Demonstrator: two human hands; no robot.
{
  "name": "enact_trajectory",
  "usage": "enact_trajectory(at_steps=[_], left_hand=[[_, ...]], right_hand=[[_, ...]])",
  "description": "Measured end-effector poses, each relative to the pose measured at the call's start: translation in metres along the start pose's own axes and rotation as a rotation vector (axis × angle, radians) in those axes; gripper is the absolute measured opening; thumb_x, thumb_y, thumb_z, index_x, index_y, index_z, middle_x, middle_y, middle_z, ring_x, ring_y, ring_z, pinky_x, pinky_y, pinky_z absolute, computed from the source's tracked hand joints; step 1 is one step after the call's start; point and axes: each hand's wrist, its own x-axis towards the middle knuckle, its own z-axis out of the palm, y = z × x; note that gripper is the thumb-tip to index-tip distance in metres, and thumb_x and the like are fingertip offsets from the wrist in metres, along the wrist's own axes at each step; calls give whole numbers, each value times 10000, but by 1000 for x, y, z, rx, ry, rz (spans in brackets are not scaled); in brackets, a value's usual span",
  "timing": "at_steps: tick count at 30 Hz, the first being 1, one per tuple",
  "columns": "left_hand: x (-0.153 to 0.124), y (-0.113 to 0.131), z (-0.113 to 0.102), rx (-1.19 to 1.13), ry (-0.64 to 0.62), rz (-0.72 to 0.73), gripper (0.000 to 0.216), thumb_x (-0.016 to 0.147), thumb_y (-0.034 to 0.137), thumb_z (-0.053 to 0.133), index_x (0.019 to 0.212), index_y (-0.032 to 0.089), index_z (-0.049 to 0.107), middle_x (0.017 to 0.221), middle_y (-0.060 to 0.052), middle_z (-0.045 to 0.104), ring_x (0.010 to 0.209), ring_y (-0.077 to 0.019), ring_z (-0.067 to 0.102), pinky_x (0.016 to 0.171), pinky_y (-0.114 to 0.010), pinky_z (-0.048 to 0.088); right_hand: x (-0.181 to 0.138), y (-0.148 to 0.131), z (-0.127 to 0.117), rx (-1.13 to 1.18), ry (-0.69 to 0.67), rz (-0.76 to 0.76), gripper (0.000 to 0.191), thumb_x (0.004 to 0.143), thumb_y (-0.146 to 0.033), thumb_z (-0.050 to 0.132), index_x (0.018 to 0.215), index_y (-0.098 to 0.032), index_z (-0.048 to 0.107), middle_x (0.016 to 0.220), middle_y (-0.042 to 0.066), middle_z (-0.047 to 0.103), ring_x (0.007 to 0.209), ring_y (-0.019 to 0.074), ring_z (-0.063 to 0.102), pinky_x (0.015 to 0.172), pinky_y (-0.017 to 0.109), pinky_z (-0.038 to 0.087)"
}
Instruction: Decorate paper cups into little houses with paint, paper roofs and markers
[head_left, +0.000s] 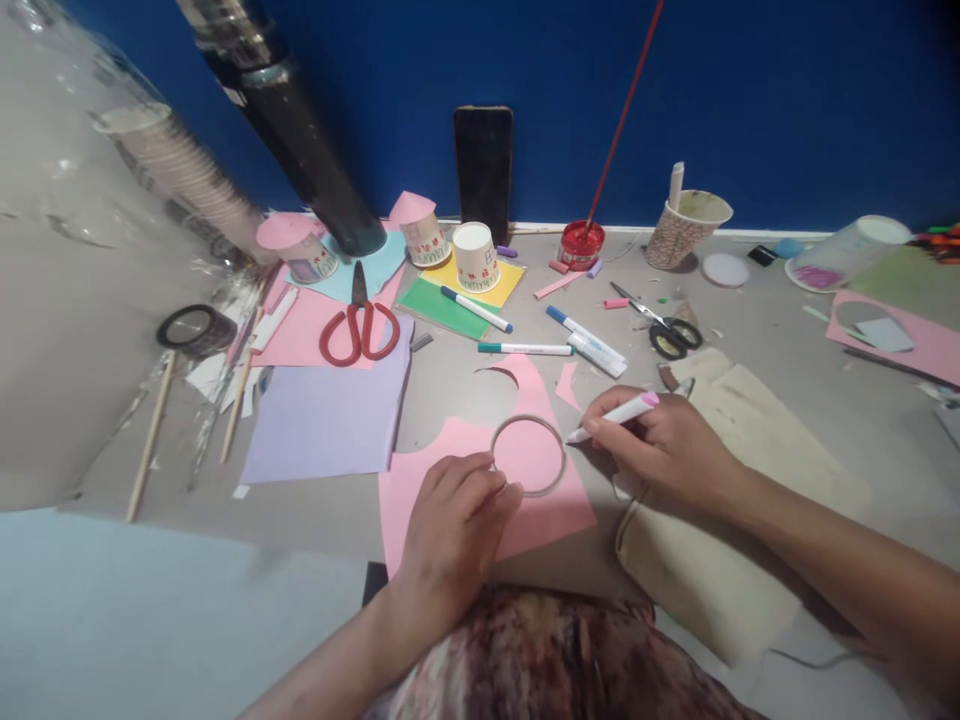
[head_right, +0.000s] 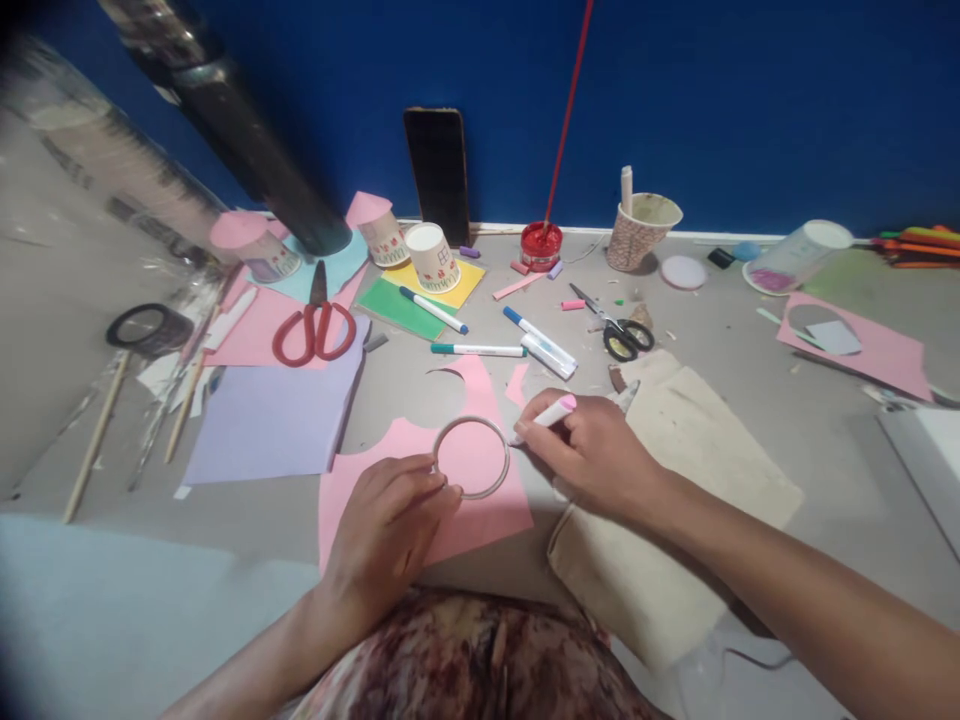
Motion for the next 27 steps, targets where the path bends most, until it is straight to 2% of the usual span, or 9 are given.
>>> enact_trajectory(at_steps=[4, 8, 11, 14, 22, 25, 27], left_hand=[[-3, -2, 0, 17, -29, 58, 174, 958, 107, 652, 1042, 234, 734, 947, -32, 773, 1060, -235, 717, 891, -376, 532], [-4, -2, -1, 24, -37, 66, 171, 951, 113, 670, 1043, 235, 746, 960, -40, 774, 1072, -242, 711, 895, -385, 534], [-5, -1, -1, 29, -43, 61, 171, 949, 110, 679, 1054, 227, 747, 976, -46, 775, 1083, -248, 703, 900, -393, 526], [-6, 0, 1, 16, -36, 60, 171, 948, 105, 683, 1063, 218, 740, 981, -52, 773, 1096, -253, 693, 905, -395, 522], [-5, 3, -2, 28, -63, 67, 154, 949, 100, 678, 1059, 196, 730, 985, -67, 757, 1097, -260, 679, 938, -413, 510], [-6, 4, -2, 46, -75, 62, 163, 945, 93, 677, 1071, 187, 719, 998, -69, 758, 1110, -265, 677, 984, -433, 497], [-8, 5, -2, 60, -83, 57, 169, 950, 97, 675, 1084, 193, 712, 1018, -62, 763, 1126, -260, 674, 1021, -441, 478]], right_hand=[[-22, -4, 8, -48, 70, -29, 188, 960, -267, 604, 833, -234, 739, 759, 20, 777, 653, 190, 701, 636, 290, 509], [-39, -6, 18, -143, 132, -211, 184, 965, -204, 582, 833, -241, 705, 799, 46, 792, 724, 214, 739, 684, 301, 532], [-51, -5, 25, -128, 122, -322, 146, 995, -212, 583, 907, -246, 694, 817, 56, 796, 700, 217, 734, 669, 313, 535], [-60, -4, 33, -68, 102, -365, 110, 991, -204, 608, 971, -260, 701, 844, 58, 804, 722, 222, 749, 677, 316, 555], [-59, -11, 47, -66, 66, -462, 108, 984, -199, 623, 964, -244, 720, 832, 62, 806, 724, 202, 757, 689, 294, 579], [-55, -14, 46, -18, 62, -511, 92, 986, -177, 632, 994, -229, 708, 862, 51, 820, 745, 186, 771, 702, 280, 588], [-53, -14, 40, 22, 114, -566, 94, 980, -162, 653, 1027, -224, 705, 865, 36, 824, 733, 175, 774, 682, 268, 584]])
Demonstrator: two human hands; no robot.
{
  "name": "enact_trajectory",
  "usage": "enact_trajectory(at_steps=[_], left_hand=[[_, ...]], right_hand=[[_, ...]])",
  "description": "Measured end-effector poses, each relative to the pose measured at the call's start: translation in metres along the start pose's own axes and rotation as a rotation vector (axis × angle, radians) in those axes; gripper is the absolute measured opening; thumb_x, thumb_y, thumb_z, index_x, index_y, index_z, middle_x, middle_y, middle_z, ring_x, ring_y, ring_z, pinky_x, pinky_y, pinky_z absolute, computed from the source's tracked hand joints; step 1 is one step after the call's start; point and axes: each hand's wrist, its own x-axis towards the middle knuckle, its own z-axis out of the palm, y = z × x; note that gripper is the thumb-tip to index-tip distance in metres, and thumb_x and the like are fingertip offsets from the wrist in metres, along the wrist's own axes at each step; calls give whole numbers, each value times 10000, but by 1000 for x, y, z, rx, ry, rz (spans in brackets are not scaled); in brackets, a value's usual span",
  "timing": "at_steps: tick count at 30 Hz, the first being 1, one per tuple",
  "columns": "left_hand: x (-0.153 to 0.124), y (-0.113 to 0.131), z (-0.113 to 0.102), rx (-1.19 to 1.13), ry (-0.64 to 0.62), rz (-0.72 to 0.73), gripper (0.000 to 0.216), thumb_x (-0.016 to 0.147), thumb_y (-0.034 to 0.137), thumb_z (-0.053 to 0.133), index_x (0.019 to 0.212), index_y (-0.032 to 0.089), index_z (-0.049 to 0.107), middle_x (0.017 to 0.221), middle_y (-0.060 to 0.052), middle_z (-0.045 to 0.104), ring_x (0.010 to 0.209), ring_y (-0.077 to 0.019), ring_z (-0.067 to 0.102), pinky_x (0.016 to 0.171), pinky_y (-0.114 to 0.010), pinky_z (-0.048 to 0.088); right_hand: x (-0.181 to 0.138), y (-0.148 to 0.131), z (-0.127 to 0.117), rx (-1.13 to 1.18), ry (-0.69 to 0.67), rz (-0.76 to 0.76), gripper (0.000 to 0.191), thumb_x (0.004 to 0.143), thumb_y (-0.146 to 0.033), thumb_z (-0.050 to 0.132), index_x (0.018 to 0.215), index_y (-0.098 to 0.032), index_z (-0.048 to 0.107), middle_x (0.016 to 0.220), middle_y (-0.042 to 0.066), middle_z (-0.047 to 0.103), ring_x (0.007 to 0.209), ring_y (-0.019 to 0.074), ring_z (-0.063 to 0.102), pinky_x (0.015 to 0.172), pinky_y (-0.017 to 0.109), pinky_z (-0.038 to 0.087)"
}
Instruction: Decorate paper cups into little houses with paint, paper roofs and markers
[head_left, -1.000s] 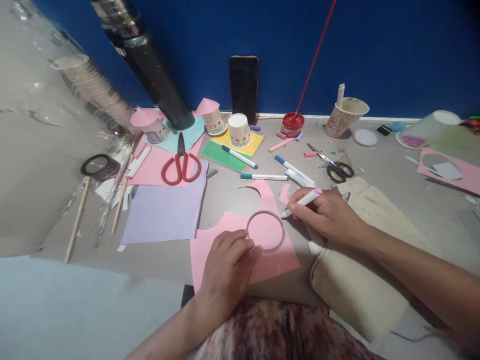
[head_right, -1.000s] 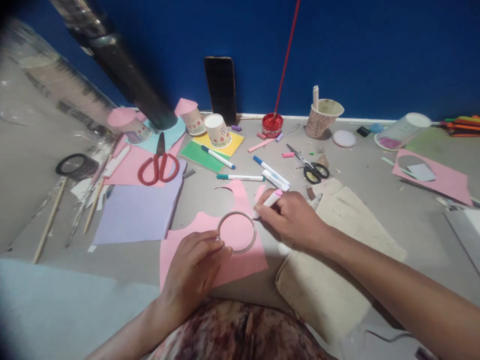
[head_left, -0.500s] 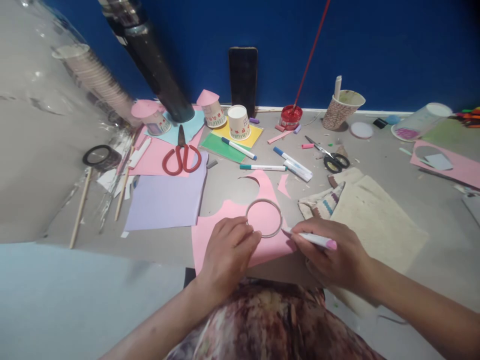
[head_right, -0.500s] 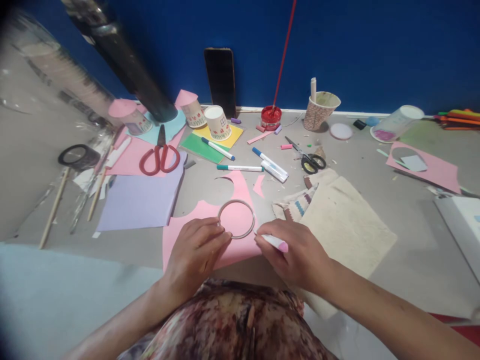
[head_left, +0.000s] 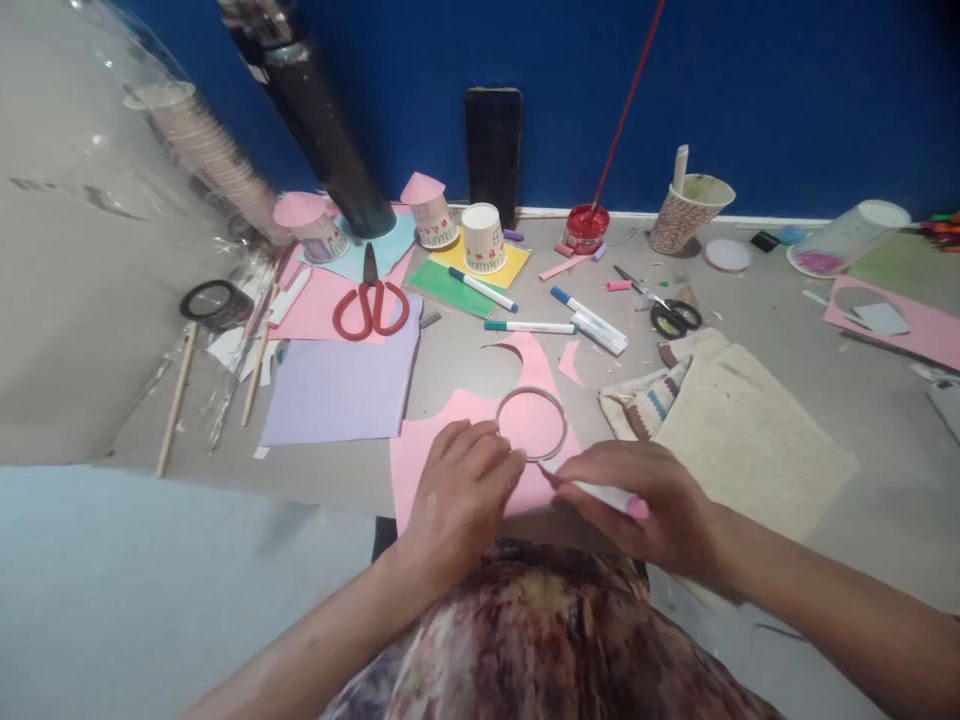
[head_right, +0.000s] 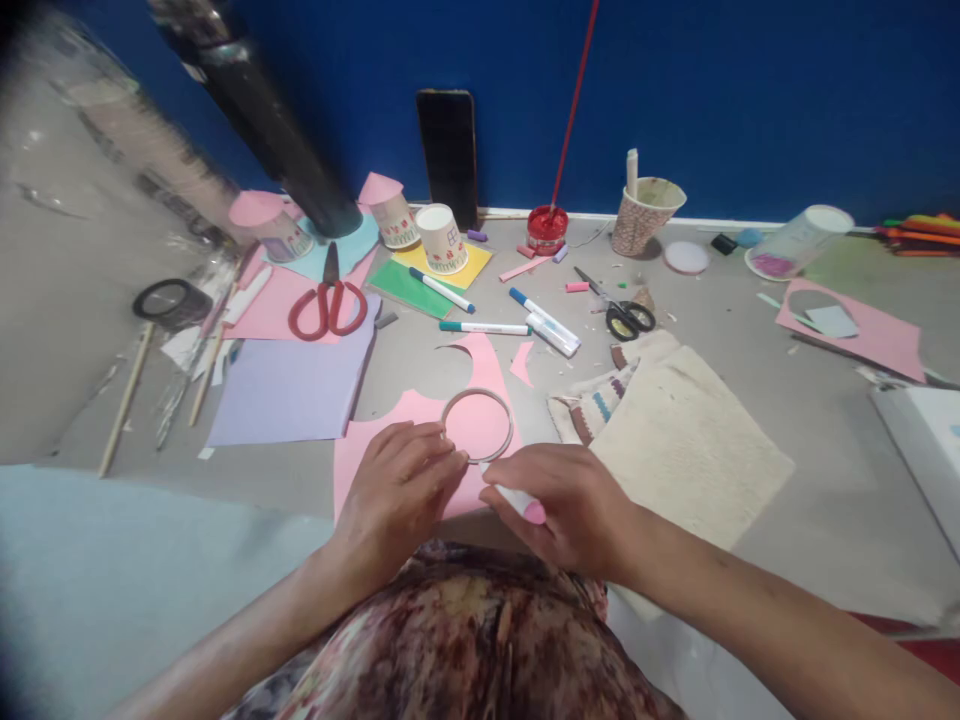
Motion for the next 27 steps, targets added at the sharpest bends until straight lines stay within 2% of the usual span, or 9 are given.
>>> enact_trajectory(at_steps=[4, 6, 8, 10, 13, 17, 21, 27], left_hand=[[0, 6, -6, 58, -44, 1, 168, 976, 106, 647, 1103, 195, 709, 1067, -61, 766, 1200, -260, 655, 1035, -457, 454], [2, 12, -12, 134, -107, -27, 171, 969, 121, 655, 1113, 191, 715, 1084, -76, 761, 1180, -286, 656, 955, -461, 482], [5, 20, -17, 239, -208, -55, 196, 952, 133, 663, 1133, 174, 723, 1034, -93, 750, 1020, -294, 684, 795, -439, 508], [6, 27, -20, 322, -301, -49, 250, 945, 138, 656, 1186, 139, 721, 913, -88, 729, 818, -268, 684, 641, -406, 494], [3, 35, -19, 372, -385, -20, 342, 949, 152, 649, 1281, 83, 690, 722, -38, 682, 618, -232, 664, 503, -368, 452], [-2, 42, -16, 416, -489, -82, 425, 973, 188, 627, 1379, 67, 636, 636, -18, 667, 511, -221, 651, 441, -330, 424], [-3, 47, -19, 398, -551, -143, 415, 983, 203, 601, 1380, 83, 633, 694, -54, 711, 575, -231, 695, 488, -313, 463], [-5, 47, -21, 373, -566, -144, 442, 993, 224, 584, 1415, 96, 609, 738, -84, 738, 603, -245, 706, 501, -319, 463]], right_hand=[[6, 4, -17, -157, 109, -30, 126, 973, -145, 670, 1031, -248, 714, 873, 29, 821, 690, 176, 753, 652, 287, 562], [12, 7, -25, -247, 109, -22, 95, 981, -184, 679, 1028, -249, 728, 880, 40, 816, 713, 192, 749, 677, 305, 560], [24, 12, -32, -256, 76, -15, 82, 1003, -228, 658, 996, -239, 738, 872, 47, 808, 756, 202, 748, 700, 309, 555], [41, 16, -35, -207, 29, 34, 177, 1027, -231, 597, 909, -233, 728, 859, 39, 800, 763, 191, 737, 700, 295, 537], [71, 18, -33, -137, -30, 166, 231, 1012, -237, 563, 821, -221, 694, 842, 15, 785, 674, 155, 684, 648, 271, 486], [109, 14, -12, -29, -264, 210, 254, 1017, -318, 551, 838, -194, 680, 832, 27, 751, 717, 160, 656, 693, 273, 440], [132, 7, 16, -184, -560, 150, 338, 1045, -417, 541, 863, -166, 677, 810, 67, 727, 751, 192, 622, 690, 291, 356], [147, 4, 37, -373, -822, 28, 424, 1062, -447, 473, 905, -148, 729, 823, 117, 759, 715, 224, 618, 626, 323, 251]])
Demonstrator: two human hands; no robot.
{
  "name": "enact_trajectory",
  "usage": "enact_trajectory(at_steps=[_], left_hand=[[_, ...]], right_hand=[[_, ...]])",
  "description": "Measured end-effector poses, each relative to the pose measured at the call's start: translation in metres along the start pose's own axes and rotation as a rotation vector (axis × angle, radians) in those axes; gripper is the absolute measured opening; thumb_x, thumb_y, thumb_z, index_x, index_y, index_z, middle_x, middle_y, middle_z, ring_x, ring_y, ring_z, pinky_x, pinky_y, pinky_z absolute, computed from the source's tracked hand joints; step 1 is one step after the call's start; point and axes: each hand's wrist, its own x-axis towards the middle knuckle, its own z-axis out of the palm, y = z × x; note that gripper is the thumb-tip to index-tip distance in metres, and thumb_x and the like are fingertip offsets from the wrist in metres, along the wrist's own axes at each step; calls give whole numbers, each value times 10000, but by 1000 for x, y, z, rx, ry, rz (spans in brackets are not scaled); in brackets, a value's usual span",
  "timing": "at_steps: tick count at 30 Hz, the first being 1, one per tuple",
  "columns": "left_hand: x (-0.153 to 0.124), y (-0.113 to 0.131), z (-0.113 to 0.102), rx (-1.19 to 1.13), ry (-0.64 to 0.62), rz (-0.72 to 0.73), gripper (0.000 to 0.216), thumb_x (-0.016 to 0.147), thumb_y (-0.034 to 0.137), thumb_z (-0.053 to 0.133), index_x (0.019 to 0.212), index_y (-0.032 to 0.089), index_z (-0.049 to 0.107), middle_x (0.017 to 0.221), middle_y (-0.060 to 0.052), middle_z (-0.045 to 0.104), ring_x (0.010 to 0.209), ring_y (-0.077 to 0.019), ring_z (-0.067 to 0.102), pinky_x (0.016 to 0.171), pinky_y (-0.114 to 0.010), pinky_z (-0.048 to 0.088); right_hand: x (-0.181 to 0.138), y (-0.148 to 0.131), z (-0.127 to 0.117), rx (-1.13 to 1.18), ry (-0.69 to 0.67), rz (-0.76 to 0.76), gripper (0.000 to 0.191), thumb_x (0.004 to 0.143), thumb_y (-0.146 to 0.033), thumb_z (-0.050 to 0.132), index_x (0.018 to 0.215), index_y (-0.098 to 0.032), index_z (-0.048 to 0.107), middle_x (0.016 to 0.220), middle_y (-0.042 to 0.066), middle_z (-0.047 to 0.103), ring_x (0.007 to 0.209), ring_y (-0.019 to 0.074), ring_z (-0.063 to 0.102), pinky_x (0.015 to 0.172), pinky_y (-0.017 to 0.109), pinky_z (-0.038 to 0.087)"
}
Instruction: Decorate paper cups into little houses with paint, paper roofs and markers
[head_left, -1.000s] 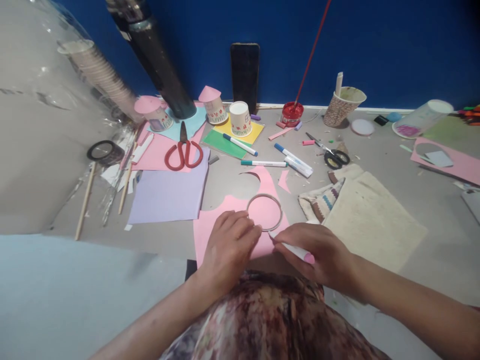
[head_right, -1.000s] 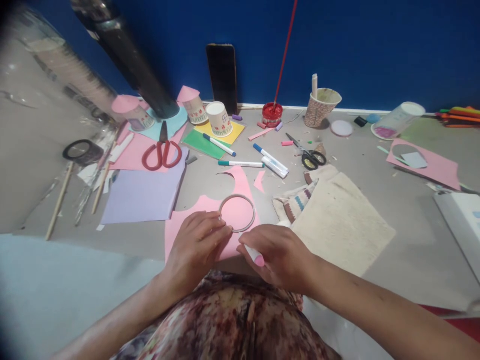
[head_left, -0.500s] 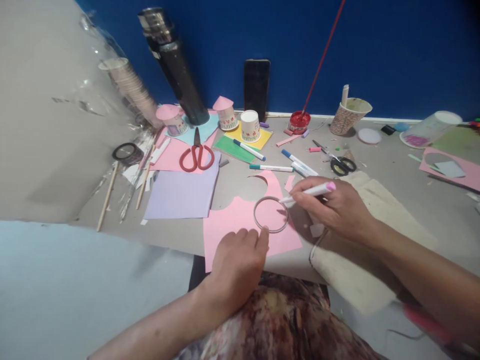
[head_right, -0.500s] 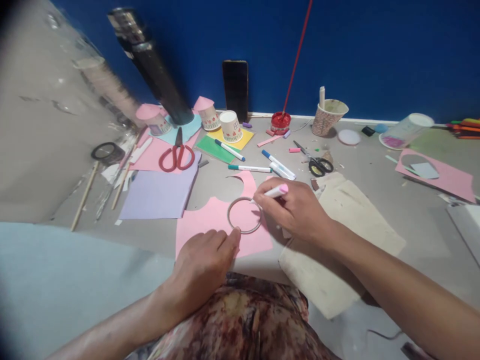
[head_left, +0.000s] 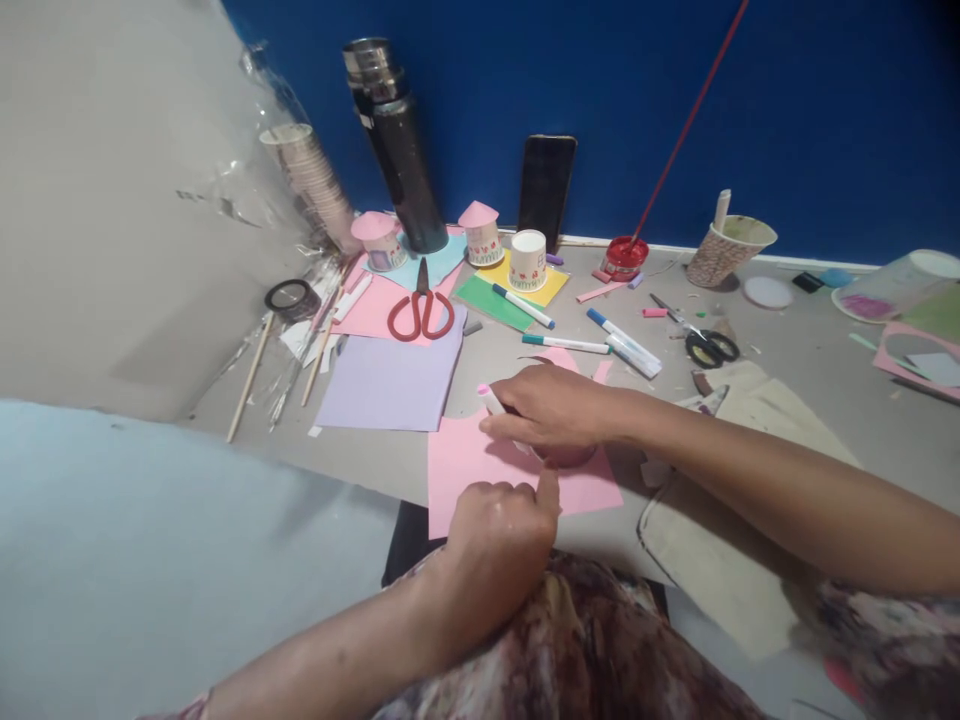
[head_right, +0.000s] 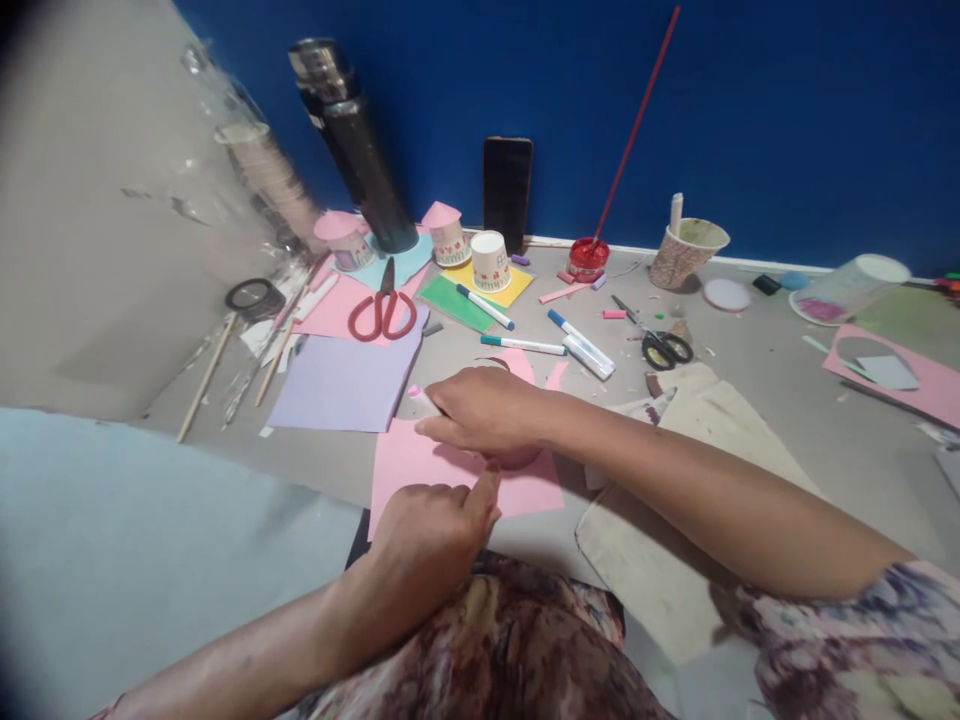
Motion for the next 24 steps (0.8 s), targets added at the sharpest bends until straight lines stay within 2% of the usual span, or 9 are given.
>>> enact_trajectory(at_steps=[5, 10, 14, 19, 22, 24], left_hand=[[1, -1, 1, -4, -7, -15, 477, 983, 244, 620, 1436, 101, 591, 732, -74, 745, 590, -221, 705, 506, -301, 438], [1, -1, 2, -26, -4, -21, 515, 968, 258, 665, 1454, 107, 589, 698, -42, 736, 567, -211, 701, 481, -307, 416], [3, -1, 5, -41, 2, -25, 542, 942, 277, 706, 1440, 88, 603, 667, -23, 729, 541, -202, 691, 453, -316, 396], [4, -1, 2, -48, 3, -33, 509, 967, 258, 667, 1440, 83, 599, 665, -26, 735, 535, -195, 687, 453, -307, 404], [6, 0, -1, -69, -33, -32, 479, 984, 259, 635, 1431, 89, 605, 677, -41, 743, 544, -203, 694, 468, -296, 418], [8, -2, -4, -97, -62, -35, 463, 1000, 261, 608, 1431, 93, 602, 699, -51, 750, 574, -217, 705, 490, -306, 445]], right_hand=[[7, 0, -2, -46, -54, 42, 417, 1045, -417, 469, 934, -132, 752, 875, 149, 780, 724, 237, 631, 601, 333, 231], [12, 10, -5, -20, 36, 122, 369, 1023, -356, 465, 927, -127, 738, 908, 145, 774, 722, 216, 605, 596, 324, 241], [12, 26, -5, 7, 105, 194, 370, 1028, -380, 466, 941, -127, 722, 942, 144, 763, 754, 210, 600, 622, 312, 267], [3, 44, -7, 8, 195, 276, 363, 1029, -377, 466, 884, -142, 700, 870, 115, 734, 714, 192, 565, 633, 307, 277], [-13, 53, -11, 77, 295, 317, 359, 1024, -384, 483, 831, -156, 682, 776, 78, 700, 672, 181, 553, 639, 299, 305], [-30, 55, -13, 169, 449, 324, 351, 1021, -376, 487, 806, -170, 672, 745, 57, 691, 682, 185, 582, 656, 294, 351]])
